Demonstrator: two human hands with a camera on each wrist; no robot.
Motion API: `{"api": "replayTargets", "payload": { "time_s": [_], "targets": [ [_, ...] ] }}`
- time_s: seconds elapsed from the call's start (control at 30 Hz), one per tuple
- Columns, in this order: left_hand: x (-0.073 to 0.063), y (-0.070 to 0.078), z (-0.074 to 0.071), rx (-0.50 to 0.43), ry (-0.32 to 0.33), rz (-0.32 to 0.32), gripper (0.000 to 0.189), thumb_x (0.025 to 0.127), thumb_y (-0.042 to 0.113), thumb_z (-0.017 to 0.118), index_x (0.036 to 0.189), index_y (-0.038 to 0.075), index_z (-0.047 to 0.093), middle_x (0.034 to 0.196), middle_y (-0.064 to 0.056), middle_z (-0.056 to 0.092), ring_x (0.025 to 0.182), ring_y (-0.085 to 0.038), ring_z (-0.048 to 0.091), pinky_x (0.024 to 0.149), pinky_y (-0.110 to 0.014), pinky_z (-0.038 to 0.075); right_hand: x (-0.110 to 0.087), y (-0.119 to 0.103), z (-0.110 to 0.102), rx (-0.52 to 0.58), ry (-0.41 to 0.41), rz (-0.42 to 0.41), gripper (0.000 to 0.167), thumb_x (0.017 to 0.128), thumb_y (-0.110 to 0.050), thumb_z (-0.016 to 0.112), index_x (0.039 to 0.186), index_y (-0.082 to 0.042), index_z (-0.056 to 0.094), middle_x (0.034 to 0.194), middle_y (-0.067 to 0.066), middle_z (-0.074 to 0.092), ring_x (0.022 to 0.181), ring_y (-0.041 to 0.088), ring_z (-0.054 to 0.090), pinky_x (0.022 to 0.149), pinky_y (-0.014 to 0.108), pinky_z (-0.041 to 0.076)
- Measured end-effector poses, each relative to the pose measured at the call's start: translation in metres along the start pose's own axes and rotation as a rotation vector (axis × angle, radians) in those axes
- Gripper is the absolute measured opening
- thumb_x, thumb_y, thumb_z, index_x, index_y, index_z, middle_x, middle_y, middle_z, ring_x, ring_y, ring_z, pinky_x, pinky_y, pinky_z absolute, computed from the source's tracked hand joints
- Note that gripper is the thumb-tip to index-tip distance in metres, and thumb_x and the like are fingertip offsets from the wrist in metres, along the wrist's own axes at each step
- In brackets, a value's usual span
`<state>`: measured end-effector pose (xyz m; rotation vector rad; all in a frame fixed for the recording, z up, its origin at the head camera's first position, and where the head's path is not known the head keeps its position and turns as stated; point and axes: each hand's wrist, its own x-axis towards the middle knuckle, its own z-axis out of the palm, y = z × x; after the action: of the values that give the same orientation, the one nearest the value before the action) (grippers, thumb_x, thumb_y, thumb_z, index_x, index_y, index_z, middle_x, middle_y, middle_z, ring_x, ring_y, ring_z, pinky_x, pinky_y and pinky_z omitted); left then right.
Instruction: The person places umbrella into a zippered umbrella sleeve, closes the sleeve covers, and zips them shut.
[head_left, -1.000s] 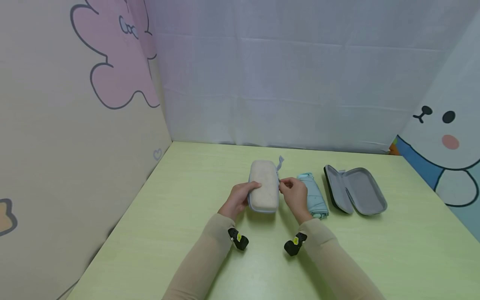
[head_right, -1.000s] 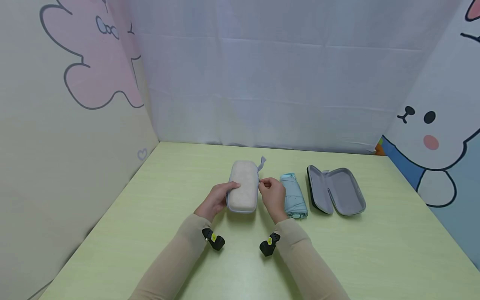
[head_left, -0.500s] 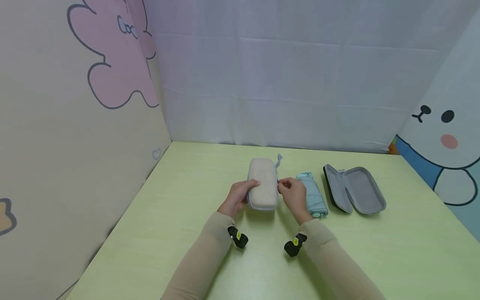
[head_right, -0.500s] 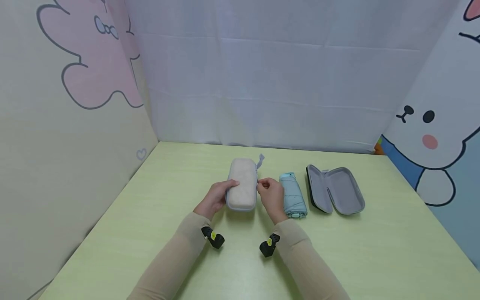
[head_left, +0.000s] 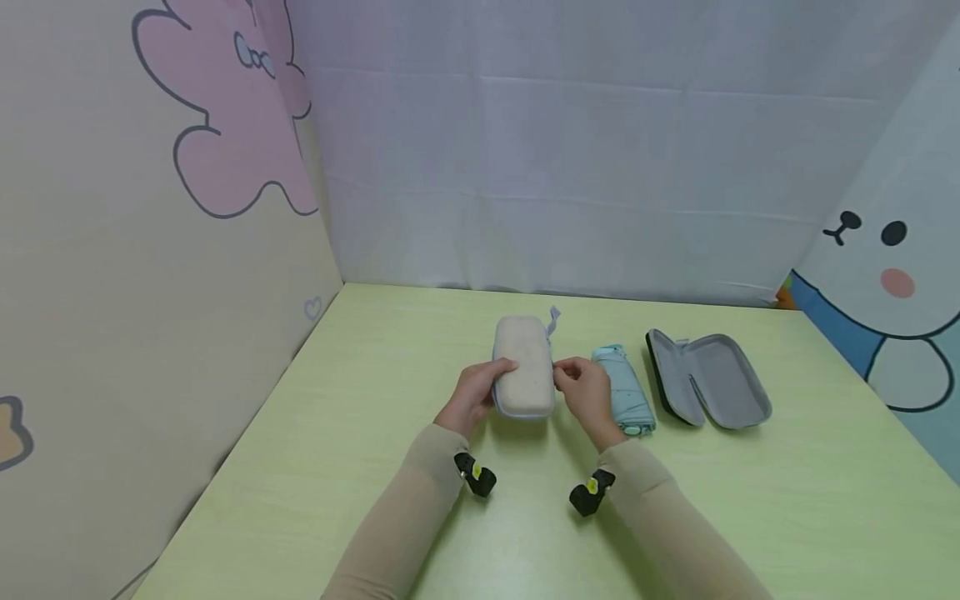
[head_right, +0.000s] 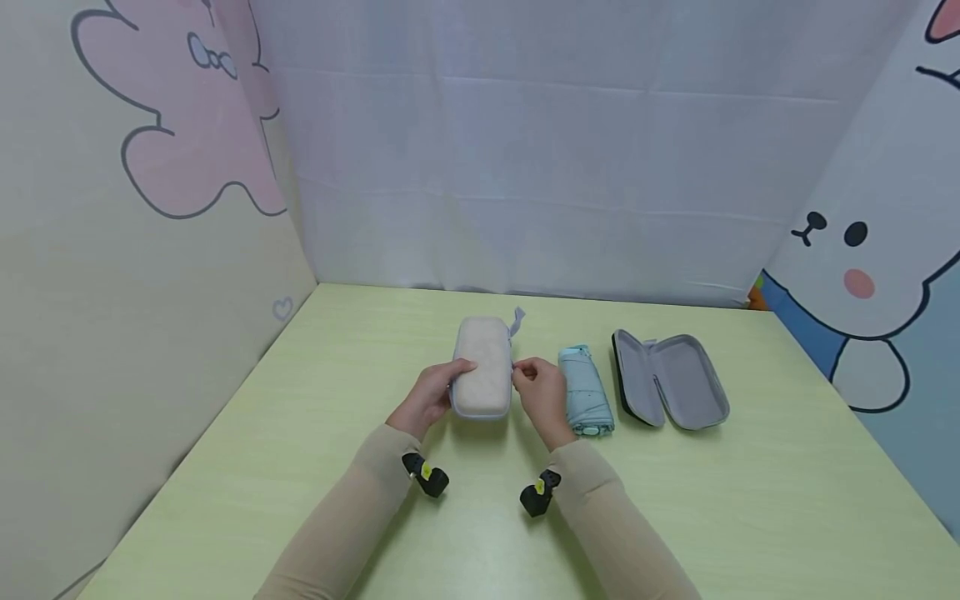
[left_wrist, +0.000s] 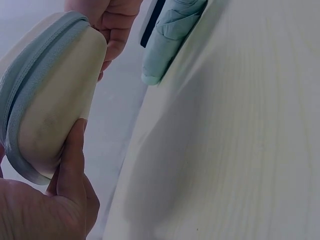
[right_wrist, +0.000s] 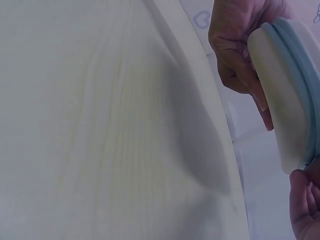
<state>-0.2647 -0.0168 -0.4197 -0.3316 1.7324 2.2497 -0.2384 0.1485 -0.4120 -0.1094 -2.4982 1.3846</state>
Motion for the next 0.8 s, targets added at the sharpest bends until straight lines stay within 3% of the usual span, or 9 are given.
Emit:
{"api": "replayTargets", "payload": {
  "time_s": [0.8],
  "targets": [
    [0.0,-0.0016,-0.0013,0.001,0.027,-0.001,0.05,0.073,0.017,0.074,0.114,-0.007,0.06,0.1,-0.015,0.064,0.08,-0.019,0.06,0.068,-0.029,0.048,-0.0049,0.0022,0.0006,0.009,-0.027,0.003,0.011,0.086,-0.006,0.061,0.087,0.002,0.069,0.075,0.009,0.066,0.066,0.018,0.061,0.057,0.025,0.046]
  ]
}}
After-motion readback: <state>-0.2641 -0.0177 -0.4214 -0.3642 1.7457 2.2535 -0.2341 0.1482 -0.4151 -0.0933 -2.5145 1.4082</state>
